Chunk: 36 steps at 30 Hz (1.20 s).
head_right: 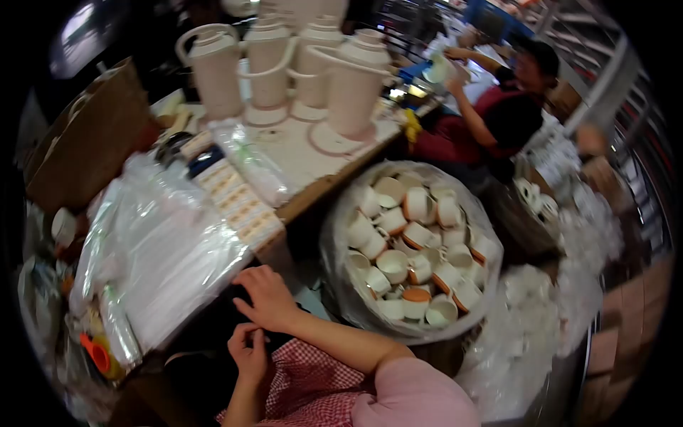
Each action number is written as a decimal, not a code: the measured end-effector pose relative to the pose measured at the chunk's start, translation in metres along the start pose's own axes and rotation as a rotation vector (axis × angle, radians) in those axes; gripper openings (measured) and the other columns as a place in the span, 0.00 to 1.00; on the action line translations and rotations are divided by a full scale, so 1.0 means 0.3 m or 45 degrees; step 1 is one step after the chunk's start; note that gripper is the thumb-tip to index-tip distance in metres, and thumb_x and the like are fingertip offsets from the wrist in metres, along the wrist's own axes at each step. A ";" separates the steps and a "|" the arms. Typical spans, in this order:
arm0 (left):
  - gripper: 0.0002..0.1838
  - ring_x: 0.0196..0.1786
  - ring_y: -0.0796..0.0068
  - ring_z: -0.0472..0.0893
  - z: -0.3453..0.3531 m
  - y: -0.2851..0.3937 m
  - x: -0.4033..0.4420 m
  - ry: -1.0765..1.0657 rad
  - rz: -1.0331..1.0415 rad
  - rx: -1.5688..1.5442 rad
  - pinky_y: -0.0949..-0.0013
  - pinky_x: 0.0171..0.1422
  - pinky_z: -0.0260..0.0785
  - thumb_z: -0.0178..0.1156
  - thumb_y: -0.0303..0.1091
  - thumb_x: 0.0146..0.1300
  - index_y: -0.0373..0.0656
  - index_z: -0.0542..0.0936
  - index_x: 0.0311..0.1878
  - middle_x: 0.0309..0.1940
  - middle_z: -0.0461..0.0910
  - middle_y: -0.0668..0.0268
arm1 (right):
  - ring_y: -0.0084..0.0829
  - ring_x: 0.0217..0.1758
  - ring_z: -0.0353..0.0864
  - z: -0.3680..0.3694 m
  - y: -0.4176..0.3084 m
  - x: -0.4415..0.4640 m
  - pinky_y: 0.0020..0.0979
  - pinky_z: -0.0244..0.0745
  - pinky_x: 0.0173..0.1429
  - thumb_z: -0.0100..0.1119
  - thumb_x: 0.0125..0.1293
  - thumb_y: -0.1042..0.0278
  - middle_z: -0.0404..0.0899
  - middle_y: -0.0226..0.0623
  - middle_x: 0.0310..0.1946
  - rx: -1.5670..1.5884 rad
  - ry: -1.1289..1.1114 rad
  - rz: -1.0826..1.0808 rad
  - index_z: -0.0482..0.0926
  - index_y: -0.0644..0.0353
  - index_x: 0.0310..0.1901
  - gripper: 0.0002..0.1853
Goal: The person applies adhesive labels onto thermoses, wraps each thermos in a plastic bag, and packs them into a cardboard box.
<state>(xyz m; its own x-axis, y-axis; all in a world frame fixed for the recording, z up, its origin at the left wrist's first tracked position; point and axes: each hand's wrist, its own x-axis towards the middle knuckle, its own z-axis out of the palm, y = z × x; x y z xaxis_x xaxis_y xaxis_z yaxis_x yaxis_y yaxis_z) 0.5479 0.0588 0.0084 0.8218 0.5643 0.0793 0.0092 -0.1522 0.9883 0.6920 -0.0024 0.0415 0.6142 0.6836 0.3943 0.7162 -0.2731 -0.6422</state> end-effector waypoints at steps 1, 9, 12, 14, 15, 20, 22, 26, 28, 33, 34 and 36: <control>0.02 0.26 0.79 0.79 -0.007 0.006 -0.004 -0.007 -0.050 -0.027 0.75 0.31 0.69 0.58 0.22 0.65 0.34 0.79 0.38 0.24 0.80 0.63 | 0.44 0.57 0.71 0.001 -0.005 -0.005 0.43 0.67 0.60 0.65 0.60 0.59 0.75 0.39 0.52 0.003 -0.018 0.019 0.76 0.57 0.51 0.19; 0.01 0.20 0.88 0.69 -0.024 -0.033 -0.014 -0.036 0.080 -0.017 0.81 0.25 0.59 0.56 0.23 0.70 0.37 0.76 0.41 0.25 0.77 0.70 | 0.43 0.57 0.70 0.004 -0.015 -0.005 0.42 0.67 0.61 0.64 0.61 0.59 0.74 0.38 0.51 0.006 -0.045 0.022 0.75 0.57 0.51 0.19; 0.03 0.26 0.82 0.77 -0.028 -0.010 -0.015 -0.008 -0.045 -0.098 0.77 0.32 0.66 0.59 0.24 0.67 0.33 0.78 0.39 0.24 0.79 0.64 | 0.43 0.58 0.70 0.003 -0.018 0.008 0.43 0.67 0.61 0.64 0.61 0.60 0.74 0.37 0.52 0.022 -0.054 0.018 0.75 0.57 0.51 0.19; 0.03 0.26 0.82 0.77 -0.033 -0.003 -0.015 -0.024 -0.024 -0.099 0.77 0.32 0.66 0.59 0.23 0.67 0.33 0.78 0.40 0.24 0.80 0.64 | 0.43 0.58 0.70 0.005 -0.021 0.006 0.43 0.68 0.61 0.65 0.60 0.61 0.74 0.37 0.53 0.029 -0.054 0.031 0.75 0.56 0.51 0.19; 0.03 0.26 0.82 0.77 -0.031 -0.009 -0.013 -0.029 -0.025 -0.121 0.77 0.32 0.66 0.59 0.23 0.67 0.32 0.78 0.40 0.24 0.80 0.64 | 0.43 0.58 0.70 0.007 -0.019 0.006 0.43 0.68 0.61 0.65 0.60 0.61 0.74 0.37 0.53 0.027 -0.056 0.030 0.75 0.56 0.51 0.19; 0.03 0.27 0.81 0.79 -0.036 -0.006 -0.021 -0.035 -0.050 -0.064 0.76 0.33 0.69 0.59 0.22 0.66 0.33 0.79 0.40 0.25 0.80 0.64 | 0.45 0.58 0.72 0.009 -0.020 0.011 0.44 0.68 0.61 0.66 0.58 0.62 0.77 0.39 0.52 0.055 -0.021 0.014 0.76 0.57 0.50 0.19; 0.03 0.28 0.80 0.80 -0.039 -0.010 -0.018 -0.023 -0.073 -0.031 0.75 0.34 0.71 0.60 0.21 0.64 0.34 0.81 0.40 0.26 0.82 0.64 | 0.47 0.57 0.73 0.017 -0.011 0.019 0.44 0.68 0.62 0.67 0.58 0.63 0.78 0.40 0.51 0.073 -0.019 -0.004 0.78 0.58 0.48 0.18; 0.05 0.26 0.78 0.81 -0.045 0.018 -0.003 -0.029 0.081 0.126 0.75 0.32 0.71 0.62 0.20 0.62 0.35 0.81 0.41 0.26 0.82 0.61 | 0.48 0.56 0.73 0.014 -0.016 0.026 0.42 0.68 0.62 0.66 0.58 0.65 0.79 0.41 0.51 0.068 -0.056 -0.003 0.78 0.58 0.50 0.18; 0.05 0.26 0.78 0.82 -0.041 0.018 0.002 -0.026 0.122 0.096 0.75 0.32 0.71 0.62 0.20 0.62 0.35 0.81 0.41 0.26 0.82 0.62 | 0.46 0.56 0.73 0.012 -0.017 0.029 0.42 0.69 0.62 0.67 0.58 0.65 0.79 0.39 0.51 0.073 -0.076 0.002 0.78 0.58 0.50 0.18; 0.04 0.26 0.79 0.80 -0.055 0.033 -0.003 -0.069 0.105 0.020 0.75 0.31 0.70 0.62 0.21 0.63 0.35 0.82 0.41 0.26 0.82 0.62 | 0.45 0.56 0.73 0.019 -0.004 0.022 0.43 0.68 0.60 0.66 0.59 0.62 0.78 0.37 0.50 0.059 -0.077 -0.035 0.78 0.57 0.49 0.18; 0.05 0.25 0.79 0.79 -0.055 0.030 -0.002 -0.102 0.118 0.024 0.75 0.31 0.69 0.62 0.21 0.63 0.35 0.82 0.41 0.27 0.82 0.63 | 0.45 0.56 0.73 0.019 0.000 0.020 0.43 0.69 0.60 0.66 0.60 0.62 0.78 0.37 0.50 0.053 -0.067 -0.041 0.78 0.57 0.49 0.18; 0.05 0.25 0.80 0.79 -0.048 0.023 -0.006 -0.091 0.120 0.019 0.75 0.31 0.69 0.62 0.22 0.63 0.35 0.82 0.41 0.27 0.82 0.63 | 0.45 0.56 0.73 0.016 0.002 0.017 0.42 0.69 0.60 0.66 0.60 0.62 0.78 0.37 0.50 0.044 -0.056 -0.056 0.78 0.57 0.49 0.17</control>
<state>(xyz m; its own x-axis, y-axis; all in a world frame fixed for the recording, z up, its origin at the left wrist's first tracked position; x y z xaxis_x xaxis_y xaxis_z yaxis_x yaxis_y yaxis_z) 0.5381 0.0685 0.0169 0.8578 0.4878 0.1621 -0.0624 -0.2142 0.9748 0.6939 0.0042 0.0399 0.5667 0.7237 0.3938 0.7297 -0.2190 -0.6477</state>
